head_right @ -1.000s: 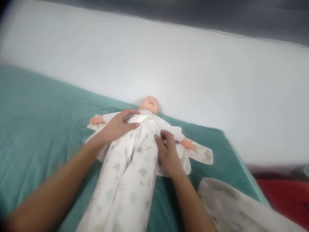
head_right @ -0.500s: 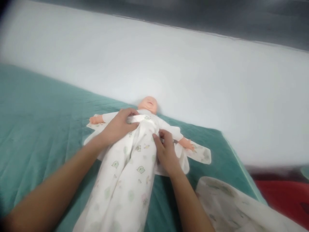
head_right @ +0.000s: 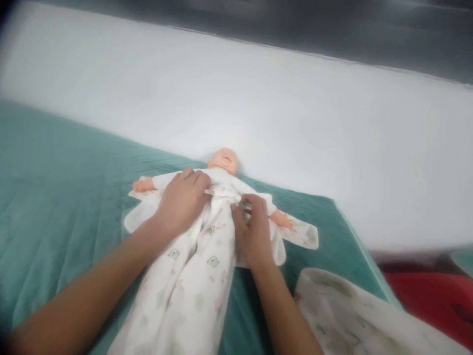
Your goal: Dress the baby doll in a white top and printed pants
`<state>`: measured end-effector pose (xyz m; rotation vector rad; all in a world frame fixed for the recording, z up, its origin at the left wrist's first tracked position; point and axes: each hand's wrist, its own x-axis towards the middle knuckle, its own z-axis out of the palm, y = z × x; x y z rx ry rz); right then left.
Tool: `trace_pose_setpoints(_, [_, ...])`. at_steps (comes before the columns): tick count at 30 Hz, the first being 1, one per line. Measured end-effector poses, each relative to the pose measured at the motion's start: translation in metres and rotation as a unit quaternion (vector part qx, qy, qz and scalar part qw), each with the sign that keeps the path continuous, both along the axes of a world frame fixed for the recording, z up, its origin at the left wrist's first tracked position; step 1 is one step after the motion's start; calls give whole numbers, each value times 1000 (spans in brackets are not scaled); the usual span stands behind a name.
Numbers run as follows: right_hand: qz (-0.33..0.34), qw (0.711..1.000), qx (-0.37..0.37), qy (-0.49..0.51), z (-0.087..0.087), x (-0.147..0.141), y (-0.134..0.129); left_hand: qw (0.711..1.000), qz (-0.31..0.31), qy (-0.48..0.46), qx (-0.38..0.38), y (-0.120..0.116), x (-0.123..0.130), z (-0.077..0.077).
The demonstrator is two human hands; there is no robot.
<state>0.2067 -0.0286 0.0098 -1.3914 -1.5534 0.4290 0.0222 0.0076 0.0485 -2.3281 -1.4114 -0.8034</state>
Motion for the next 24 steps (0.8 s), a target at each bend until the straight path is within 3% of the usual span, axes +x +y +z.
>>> trace_pose_setpoints(5, [98,994,21,-40,8,-9,-10,985,-139,-31,101,-1,-4,-2])
trace_pose_setpoints(8, [101,993,29,-56,11,-11,-12,971,-196,-51,131,-1,-4,-6])
trace_pose_setpoints(13, [71,992,72,-74,14,-14,-13,971,-220,-72,67,0,-4,-8])
trace_pose_setpoints(16, [73,990,73,-93,13,-15,-14,965,-259,-31,9,-4,-4,-6])
trace_pose_setpoints(24, [135,977,107,-125,12,-14,-14,983,-172,54,-41,-26,-4,-18])
